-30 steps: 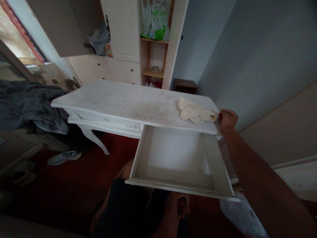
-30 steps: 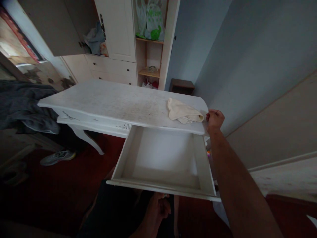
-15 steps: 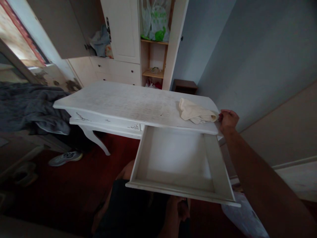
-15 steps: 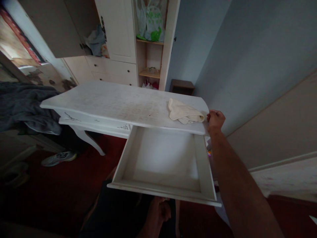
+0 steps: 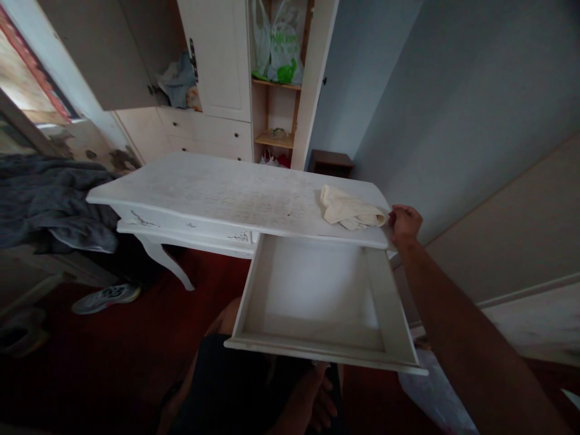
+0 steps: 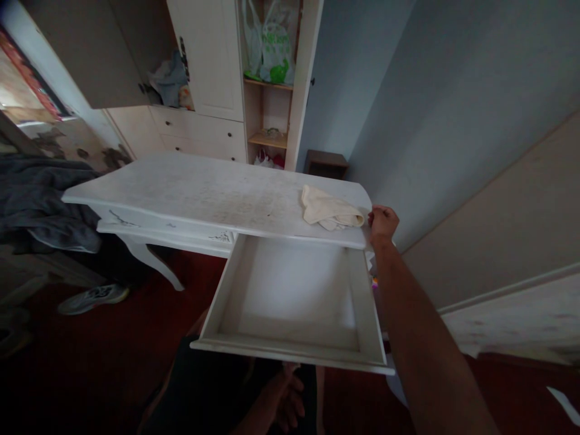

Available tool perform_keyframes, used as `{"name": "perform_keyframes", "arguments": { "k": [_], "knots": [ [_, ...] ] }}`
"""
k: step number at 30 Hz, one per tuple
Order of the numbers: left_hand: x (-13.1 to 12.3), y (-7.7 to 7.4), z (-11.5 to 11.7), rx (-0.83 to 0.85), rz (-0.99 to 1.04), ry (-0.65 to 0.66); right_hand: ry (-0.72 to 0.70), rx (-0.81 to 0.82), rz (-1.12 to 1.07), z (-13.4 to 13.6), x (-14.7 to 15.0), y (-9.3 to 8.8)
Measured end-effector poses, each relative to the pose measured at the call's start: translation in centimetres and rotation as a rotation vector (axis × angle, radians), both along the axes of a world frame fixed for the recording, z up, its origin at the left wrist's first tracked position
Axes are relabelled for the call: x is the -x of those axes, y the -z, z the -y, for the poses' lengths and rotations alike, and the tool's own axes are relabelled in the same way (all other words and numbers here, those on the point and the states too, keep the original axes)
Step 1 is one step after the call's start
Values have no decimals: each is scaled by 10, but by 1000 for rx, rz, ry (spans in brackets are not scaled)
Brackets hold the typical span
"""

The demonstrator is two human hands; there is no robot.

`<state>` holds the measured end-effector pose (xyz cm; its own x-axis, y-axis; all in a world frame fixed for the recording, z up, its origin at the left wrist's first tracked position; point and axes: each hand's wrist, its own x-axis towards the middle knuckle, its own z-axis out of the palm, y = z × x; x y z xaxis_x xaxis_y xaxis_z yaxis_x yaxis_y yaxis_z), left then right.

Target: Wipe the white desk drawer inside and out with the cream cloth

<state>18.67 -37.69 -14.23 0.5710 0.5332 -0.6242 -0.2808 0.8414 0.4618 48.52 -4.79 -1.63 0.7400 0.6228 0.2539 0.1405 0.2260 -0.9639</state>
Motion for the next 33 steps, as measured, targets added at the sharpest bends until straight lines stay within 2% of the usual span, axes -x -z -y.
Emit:
{"name": "perform_keyframes", "arguments": {
  "k": [2,5,7,9,11,13,14,18,20,22,24,27,29,33],
  "knots": [
    [25,-22,3,-282,-41,231,9,1,-19,1,2,-1],
    [53,-66,-4,-369,-1,362,19,-5,-47,3,6,-4],
    [60,-100,-21,-413,32,437,9,-4,-64,5,9,-7],
    [57,-135,-50,-517,79,517,-6,-5,-78,7,10,-9],
    [46,-165,-90,-633,107,396,-14,-10,-86,8,12,-10],
    [32,-184,-138,-837,17,91,-21,-19,-89,8,12,-10],
    [25,-190,-163,-927,-69,7,-26,-23,-91,8,12,-10],
    [-6,-195,-253,-1399,-558,-47,-42,-32,-104,7,11,-9],
    [-21,-194,-287,-1690,-789,40,-48,-37,-109,6,11,-9],
    [-35,-194,-314,-1889,-940,203,-52,-42,-111,5,10,-8],
    [-46,-190,-336,-1960,-1017,403,-58,-47,-109,4,9,-7],
    [-55,-182,-359,-1891,-1077,646,-70,-54,-104,2,7,-5],
    [-56,-177,-366,-1856,-1093,685,-76,-57,-105,2,6,-4],
    [-56,-178,-364,-1920,-1188,592,-84,-57,-109,0,5,-1]
  ]
}}
